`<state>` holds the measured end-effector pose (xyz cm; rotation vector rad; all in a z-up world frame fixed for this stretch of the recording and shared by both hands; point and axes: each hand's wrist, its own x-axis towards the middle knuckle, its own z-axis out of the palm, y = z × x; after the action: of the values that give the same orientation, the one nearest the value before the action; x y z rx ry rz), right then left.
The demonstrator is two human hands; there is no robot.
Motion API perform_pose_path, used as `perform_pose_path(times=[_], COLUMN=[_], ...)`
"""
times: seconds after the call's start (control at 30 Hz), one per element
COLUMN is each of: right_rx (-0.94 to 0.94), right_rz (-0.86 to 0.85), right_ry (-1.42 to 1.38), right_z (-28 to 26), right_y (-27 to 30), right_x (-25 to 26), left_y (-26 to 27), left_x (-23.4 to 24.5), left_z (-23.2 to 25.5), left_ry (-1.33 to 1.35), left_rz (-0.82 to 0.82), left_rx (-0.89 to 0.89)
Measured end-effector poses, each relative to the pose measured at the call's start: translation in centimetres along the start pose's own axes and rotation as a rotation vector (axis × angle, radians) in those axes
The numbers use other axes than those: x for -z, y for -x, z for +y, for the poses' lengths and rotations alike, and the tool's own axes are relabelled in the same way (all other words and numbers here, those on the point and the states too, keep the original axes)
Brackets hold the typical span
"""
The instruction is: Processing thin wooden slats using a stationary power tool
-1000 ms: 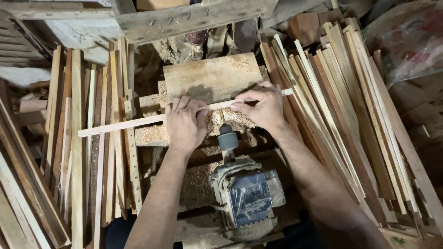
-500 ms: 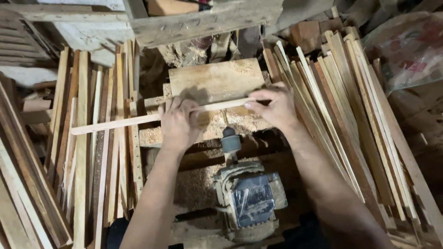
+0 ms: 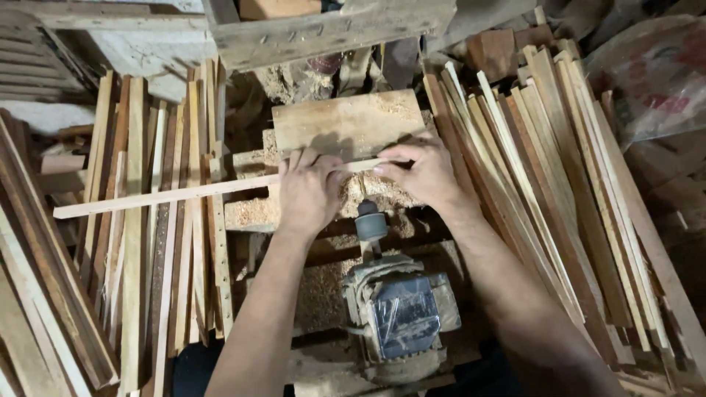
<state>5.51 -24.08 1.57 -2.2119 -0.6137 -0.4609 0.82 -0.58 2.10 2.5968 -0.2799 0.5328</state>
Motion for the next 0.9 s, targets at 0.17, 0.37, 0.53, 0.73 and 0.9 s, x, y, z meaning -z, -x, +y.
perform_pose_path(times=[0.17, 0.37, 0.53, 0.73, 0.9], right_rx=[0.006, 0.004, -0.028, -0.055, -0.095], right_rz=[0.001, -0.022, -0.055, -0.046, -0.043], right_ry=[-0.032, -0.077, -0.121, -0.135, -0.146], right_z=[-0.2, -0.5, -1.1, -0.8, -1.0], right_y=[-0.1, 0.2, 0.5, 0.2, 0.3], right_x=[0.5, 0.9, 1.9, 1.6, 1.7], left_y=[0.5, 1.1, 0.7, 0.3, 0.6], left_x=[-0.1, -0.5, 1.9, -0.3, -1.7], left_z=[-1.4, -2.8, 0.2, 0.9, -0.4], left_ry=[-0.076, -0.076, -0.075, -0.016, 0.029], left_rz=[-0.026, -0.036, -0.006, 0.039, 0.082], left_rx=[0.031, 0.004, 0.032, 0.012, -0.043])
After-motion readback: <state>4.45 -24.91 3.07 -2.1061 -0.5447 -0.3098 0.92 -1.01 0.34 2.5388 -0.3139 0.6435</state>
